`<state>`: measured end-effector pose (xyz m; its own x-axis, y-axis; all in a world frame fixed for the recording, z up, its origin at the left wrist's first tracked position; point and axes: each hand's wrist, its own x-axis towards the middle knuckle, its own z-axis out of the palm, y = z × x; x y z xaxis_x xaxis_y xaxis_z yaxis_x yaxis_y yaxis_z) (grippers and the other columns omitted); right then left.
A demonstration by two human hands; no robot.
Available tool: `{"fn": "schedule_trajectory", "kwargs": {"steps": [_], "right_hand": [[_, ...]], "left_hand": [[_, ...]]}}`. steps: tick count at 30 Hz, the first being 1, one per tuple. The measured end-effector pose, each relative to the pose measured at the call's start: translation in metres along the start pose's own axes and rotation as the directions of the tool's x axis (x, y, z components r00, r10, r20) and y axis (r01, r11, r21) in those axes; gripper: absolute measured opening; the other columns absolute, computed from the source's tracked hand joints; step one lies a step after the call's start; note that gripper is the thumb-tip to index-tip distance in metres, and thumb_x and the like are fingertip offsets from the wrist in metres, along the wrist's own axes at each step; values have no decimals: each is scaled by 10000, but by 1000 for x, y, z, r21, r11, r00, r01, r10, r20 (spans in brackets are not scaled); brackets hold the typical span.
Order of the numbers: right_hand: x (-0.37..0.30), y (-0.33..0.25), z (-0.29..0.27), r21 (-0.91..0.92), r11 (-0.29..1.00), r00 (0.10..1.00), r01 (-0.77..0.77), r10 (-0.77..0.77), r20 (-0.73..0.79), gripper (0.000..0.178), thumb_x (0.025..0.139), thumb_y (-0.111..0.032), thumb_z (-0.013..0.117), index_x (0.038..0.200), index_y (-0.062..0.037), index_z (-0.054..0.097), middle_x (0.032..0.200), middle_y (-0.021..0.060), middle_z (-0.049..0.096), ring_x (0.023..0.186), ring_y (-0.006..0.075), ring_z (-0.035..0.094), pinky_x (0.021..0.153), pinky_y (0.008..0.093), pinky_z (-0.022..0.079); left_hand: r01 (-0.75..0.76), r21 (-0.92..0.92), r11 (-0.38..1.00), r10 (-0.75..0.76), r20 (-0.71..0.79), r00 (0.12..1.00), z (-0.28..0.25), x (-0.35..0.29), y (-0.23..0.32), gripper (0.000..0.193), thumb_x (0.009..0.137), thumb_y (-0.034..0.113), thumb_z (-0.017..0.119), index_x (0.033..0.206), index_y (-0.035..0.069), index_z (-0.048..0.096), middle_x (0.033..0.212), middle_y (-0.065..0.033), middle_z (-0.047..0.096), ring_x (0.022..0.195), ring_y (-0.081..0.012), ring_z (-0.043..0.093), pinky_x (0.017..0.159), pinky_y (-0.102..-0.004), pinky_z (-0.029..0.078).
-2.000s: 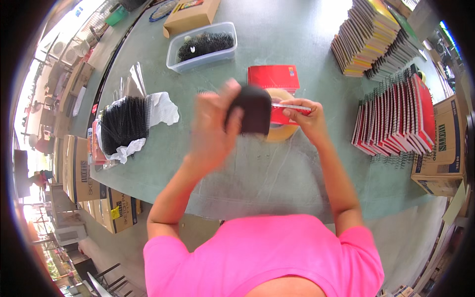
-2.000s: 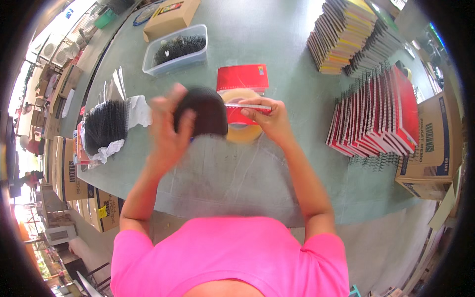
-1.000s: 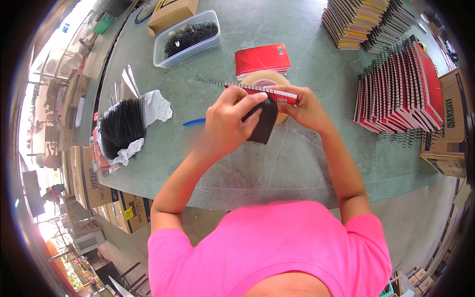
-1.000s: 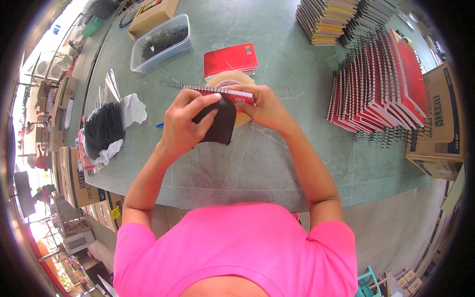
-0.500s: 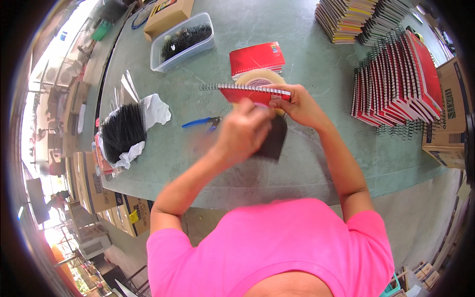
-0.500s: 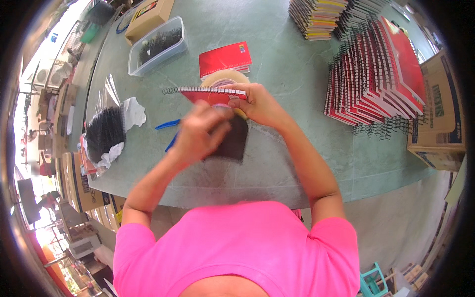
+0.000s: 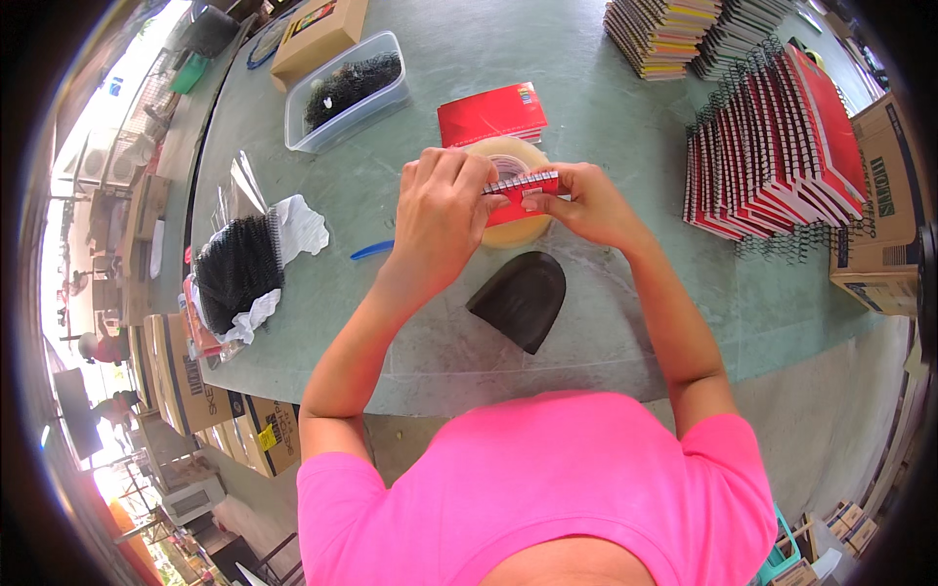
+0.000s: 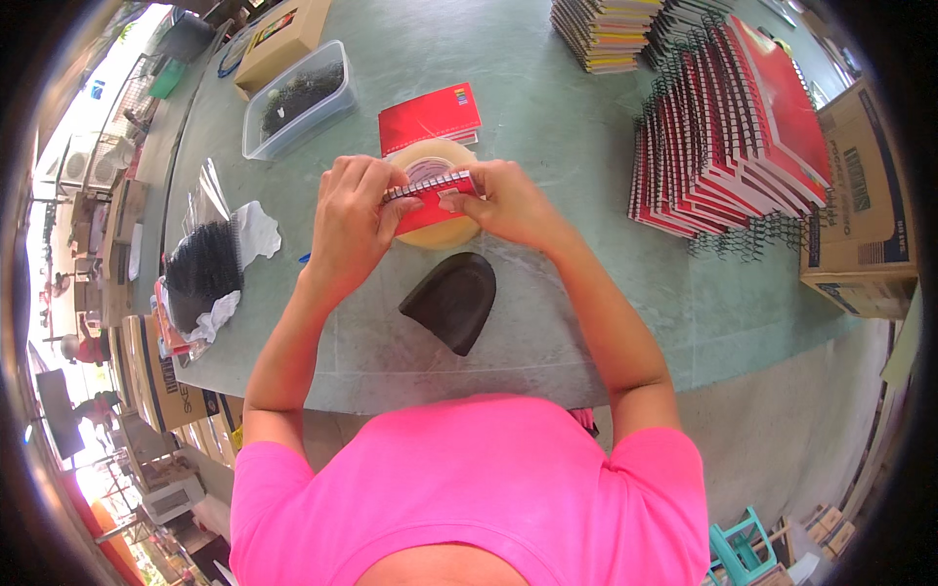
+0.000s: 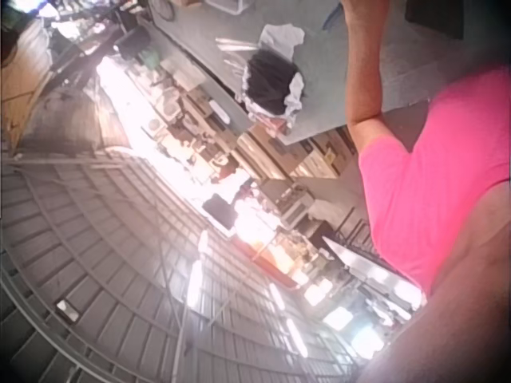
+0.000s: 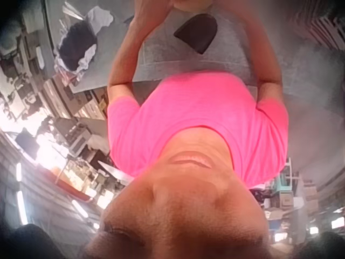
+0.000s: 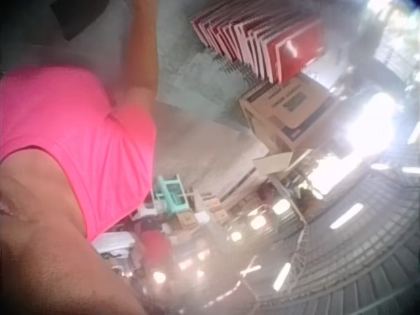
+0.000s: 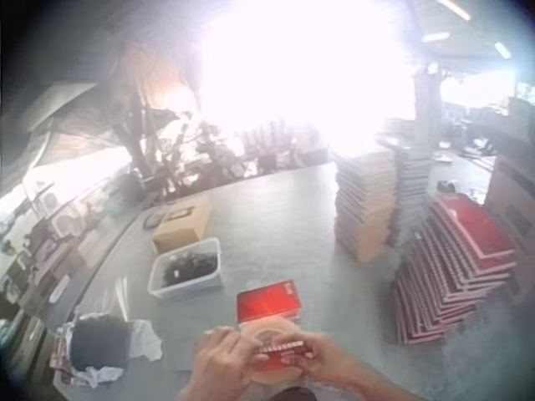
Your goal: The person threads a metal spiral coil through the pre-punched holes of a notebook cover and pages, using a small piece of dark material to help rotate the coil, and then uses pliers to cut the excess coil from a stack of assembled notebooks.
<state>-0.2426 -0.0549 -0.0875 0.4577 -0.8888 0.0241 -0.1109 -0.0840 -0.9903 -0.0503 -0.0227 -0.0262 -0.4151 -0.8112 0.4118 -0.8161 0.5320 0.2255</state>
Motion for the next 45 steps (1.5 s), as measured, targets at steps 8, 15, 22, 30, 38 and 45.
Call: {"fn": "schedule_trajectory", "kwargs": {"steps": [8, 15, 22, 30, 38, 45], "right_hand": [[0, 9, -4, -176, 981, 996, 85, -84, 14, 220, 816, -201, 677, 871, 10, 647, 557, 154, 443, 493, 132, 382, 485, 338, 349], [-2, 5, -5, -237, 968, 997, 82, -83, 6, 207, 799, -163, 650, 818, 40, 613, 570, 196, 431, 484, 209, 404, 487, 365, 357], [-3, 5, -4, -302, 950, 996, 80, -89, -16, 237, 789, -135, 619, 708, 74, 545, 628, 251, 483, 506, 293, 460, 508, 392, 387], [-8, -2, 3, -292, 938, 978, 185, -204, -38, 114, 800, -50, 576, 879, 33, 577, 712, 202, 572, 622, 149, 521, 603, 350, 449], [-13, -11, 16, -260, 942, 971, 214, -235, -51, 246, 874, -78, 558, 1115, -41, 589, 835, 188, 631, 726, 263, 629, 689, 352, 486], [-44, -50, -19, -32, 983, 967, 180, -183, -179, 363, 865, 47, 493, 1210, -41, 565, 1161, 96, 621, 1027, 146, 590, 856, 275, 475]], "left_hand": [[-44, -266, 963, 55, 34, 998, 12, 14, 5, 188, 790, 115, 658, 940, 16, 601, 929, -114, 607, 869, -298, 571, 771, -397, 451], [-69, -357, 932, 97, 61, 993, 18, 26, 12, 187, 781, 96, 654, 942, 9, 614, 977, -147, 623, 913, -314, 590, 789, -378, 474], [-35, -388, 921, 78, 96, 992, 20, 22, 16, 145, 776, 66, 633, 907, 5, 624, 911, -156, 631, 833, -317, 614, 737, -372, 497], [-66, -450, 890, 83, 18, 996, 30, 28, 12, 87, 709, 4, 582, 792, 5, 558, 808, -140, 567, 778, -330, 563, 677, -403, 453], [-17, -289, 957, 17, 0, 1000, 9, 17, 10, 306, 692, 74, 726, 970, 19, 613, 921, -128, 612, 866, -283, 595, 761, -360, 480], [201, -272, 941, -247, -149, 957, -28, -7, -34, 372, 729, 160, 748, 1067, 58, 629, 965, -102, 637, 872, -224, 594, 778, -326, 467]]}}
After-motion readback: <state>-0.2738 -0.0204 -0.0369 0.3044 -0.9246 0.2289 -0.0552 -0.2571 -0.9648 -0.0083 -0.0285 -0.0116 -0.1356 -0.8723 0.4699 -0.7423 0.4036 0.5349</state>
